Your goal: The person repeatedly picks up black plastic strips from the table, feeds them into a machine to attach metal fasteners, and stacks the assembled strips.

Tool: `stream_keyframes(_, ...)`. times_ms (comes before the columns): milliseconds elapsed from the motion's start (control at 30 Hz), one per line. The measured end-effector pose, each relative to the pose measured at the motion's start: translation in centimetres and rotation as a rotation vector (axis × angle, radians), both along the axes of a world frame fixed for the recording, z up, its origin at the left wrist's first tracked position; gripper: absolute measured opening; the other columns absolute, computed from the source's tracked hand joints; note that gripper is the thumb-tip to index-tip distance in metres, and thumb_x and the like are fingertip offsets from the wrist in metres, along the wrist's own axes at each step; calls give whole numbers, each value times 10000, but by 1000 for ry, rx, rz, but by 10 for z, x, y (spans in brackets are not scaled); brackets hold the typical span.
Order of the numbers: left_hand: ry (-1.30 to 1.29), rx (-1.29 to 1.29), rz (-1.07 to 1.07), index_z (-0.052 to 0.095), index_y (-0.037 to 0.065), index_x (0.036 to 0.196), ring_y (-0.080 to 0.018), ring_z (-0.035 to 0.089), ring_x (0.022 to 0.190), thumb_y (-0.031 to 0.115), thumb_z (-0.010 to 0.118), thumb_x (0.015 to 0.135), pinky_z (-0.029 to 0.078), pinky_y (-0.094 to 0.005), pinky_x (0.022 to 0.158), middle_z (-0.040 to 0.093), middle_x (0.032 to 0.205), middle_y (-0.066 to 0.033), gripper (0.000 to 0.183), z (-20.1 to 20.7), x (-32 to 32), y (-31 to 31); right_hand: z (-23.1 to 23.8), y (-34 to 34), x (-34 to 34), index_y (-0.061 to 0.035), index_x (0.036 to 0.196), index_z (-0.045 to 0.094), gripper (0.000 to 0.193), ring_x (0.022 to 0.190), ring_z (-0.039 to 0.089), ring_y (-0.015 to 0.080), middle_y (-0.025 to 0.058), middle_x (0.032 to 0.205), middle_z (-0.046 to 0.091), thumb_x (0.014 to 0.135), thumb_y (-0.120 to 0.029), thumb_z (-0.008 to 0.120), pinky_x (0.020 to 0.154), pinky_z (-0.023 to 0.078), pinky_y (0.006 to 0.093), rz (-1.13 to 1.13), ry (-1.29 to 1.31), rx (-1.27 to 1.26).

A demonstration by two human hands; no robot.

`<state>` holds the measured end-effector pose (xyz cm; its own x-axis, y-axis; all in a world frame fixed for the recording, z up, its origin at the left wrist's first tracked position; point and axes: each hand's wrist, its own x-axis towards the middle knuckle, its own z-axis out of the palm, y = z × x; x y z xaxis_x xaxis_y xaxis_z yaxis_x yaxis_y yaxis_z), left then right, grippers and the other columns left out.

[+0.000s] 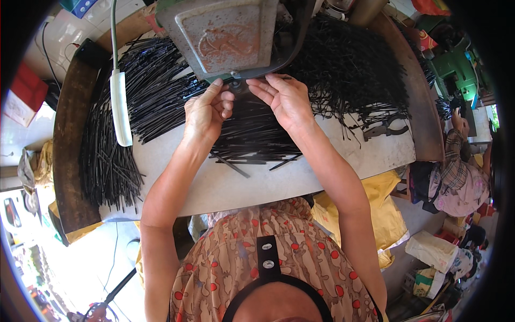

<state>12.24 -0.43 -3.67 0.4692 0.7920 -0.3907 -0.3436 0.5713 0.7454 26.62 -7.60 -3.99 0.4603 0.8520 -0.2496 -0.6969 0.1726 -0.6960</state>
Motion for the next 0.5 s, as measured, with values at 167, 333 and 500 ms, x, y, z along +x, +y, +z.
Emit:
stream_keyframes(167,31,-1,-7,556,-24,845,-120,484,507,183,569,836,332,-212,425,567,633,-63,208,-1,0,-4,-7,0,1,66,836,502,102,888,595,332,235,926,569,853,-33,481,815,506,407,16,14,21)
stream_keyframes(333,-30,-41,-46,554,-31,837,-140,518,510,170,570,834,358,-239,448,594,650,-89,201,-9,4,0,-7,-4,6,64,815,504,83,872,596,355,231,896,573,840,-15,495,800,514,420,-17,19,22)
stream_keyframes(500,-57,-16,-65,565,3,859,-94,522,550,188,564,840,372,-204,457,597,674,-43,186,-14,-5,3,-11,-1,2,118,910,508,160,831,610,337,238,896,576,819,-14,513,749,530,405,42,39,77)
